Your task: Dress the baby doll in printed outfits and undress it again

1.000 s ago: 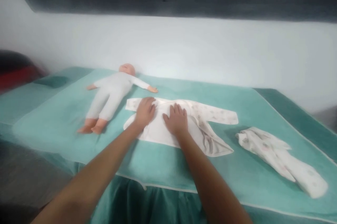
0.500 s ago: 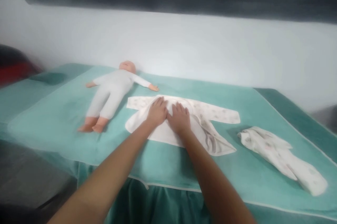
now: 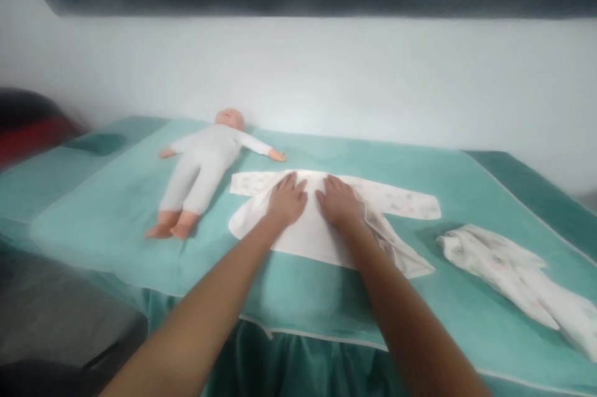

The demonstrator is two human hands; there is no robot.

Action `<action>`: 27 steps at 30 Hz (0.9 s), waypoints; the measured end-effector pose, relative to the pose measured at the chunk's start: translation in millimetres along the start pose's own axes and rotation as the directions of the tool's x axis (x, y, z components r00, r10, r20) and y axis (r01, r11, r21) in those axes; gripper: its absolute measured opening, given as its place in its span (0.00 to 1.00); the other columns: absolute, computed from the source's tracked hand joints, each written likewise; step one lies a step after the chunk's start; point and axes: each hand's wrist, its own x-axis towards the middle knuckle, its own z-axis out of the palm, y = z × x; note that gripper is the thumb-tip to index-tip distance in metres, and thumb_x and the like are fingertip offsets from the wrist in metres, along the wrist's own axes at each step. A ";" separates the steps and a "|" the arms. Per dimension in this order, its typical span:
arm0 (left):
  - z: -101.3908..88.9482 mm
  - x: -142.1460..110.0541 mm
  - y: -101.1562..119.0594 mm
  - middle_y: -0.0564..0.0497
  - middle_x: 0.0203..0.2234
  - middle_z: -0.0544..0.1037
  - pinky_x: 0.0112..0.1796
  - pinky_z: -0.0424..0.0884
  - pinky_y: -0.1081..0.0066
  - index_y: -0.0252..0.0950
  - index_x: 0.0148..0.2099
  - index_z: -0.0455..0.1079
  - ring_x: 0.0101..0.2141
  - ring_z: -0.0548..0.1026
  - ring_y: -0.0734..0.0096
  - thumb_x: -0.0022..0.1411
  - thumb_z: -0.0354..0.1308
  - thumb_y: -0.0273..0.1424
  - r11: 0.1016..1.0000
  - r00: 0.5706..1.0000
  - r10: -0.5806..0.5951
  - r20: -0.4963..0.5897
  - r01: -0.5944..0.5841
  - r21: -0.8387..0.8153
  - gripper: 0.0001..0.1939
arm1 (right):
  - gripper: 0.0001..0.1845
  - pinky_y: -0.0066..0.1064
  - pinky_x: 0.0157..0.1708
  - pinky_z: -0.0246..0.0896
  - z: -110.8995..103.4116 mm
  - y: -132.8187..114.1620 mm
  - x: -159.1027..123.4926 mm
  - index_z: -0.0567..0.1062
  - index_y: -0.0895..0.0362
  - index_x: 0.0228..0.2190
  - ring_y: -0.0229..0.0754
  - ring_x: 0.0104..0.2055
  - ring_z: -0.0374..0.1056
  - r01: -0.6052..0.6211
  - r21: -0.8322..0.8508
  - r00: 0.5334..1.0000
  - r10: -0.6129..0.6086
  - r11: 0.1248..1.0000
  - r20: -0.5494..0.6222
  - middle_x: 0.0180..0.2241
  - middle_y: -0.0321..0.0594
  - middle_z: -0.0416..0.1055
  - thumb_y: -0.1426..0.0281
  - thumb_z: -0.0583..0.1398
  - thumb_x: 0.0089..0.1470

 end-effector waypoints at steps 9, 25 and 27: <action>-12.1 -18.8 -4.4 0.43 0.69 0.55 0.64 0.53 0.51 0.36 0.66 0.60 0.68 0.52 0.54 0.72 0.40 0.39 0.994 0.993 0.109 0.050 -0.111 0.024 0.26 | 0.23 0.43 0.63 0.51 -2.9 -7.2 -7.9 0.72 0.61 0.54 0.51 0.64 0.58 0.085 0.056 0.989 -0.078 0.995 -0.124 0.60 0.52 0.67 0.66 0.47 0.65; -163.8 -10.5 -193.0 0.32 0.64 0.62 0.61 0.57 0.49 0.28 0.64 0.61 0.64 0.58 0.45 0.65 0.53 0.35 0.887 0.836 -0.459 -0.299 0.448 -0.110 0.28 | 0.26 0.39 0.56 0.61 -21.6 -136.1 124.0 0.69 0.59 0.54 0.49 0.57 0.67 0.050 0.478 0.998 -0.061 0.877 0.007 0.56 0.50 0.70 0.57 0.53 0.62; -162.9 -11.0 -223.6 0.32 0.60 0.67 0.58 0.62 0.51 0.29 0.63 0.63 0.61 0.64 0.46 0.65 0.53 0.38 0.856 0.825 -0.517 -0.227 0.495 -0.152 0.28 | 0.30 0.38 0.58 0.58 -11.1 -169.0 158.7 0.66 0.61 0.57 0.50 0.60 0.64 0.046 0.526 0.996 -0.079 0.849 0.041 0.60 0.52 0.66 0.56 0.54 0.61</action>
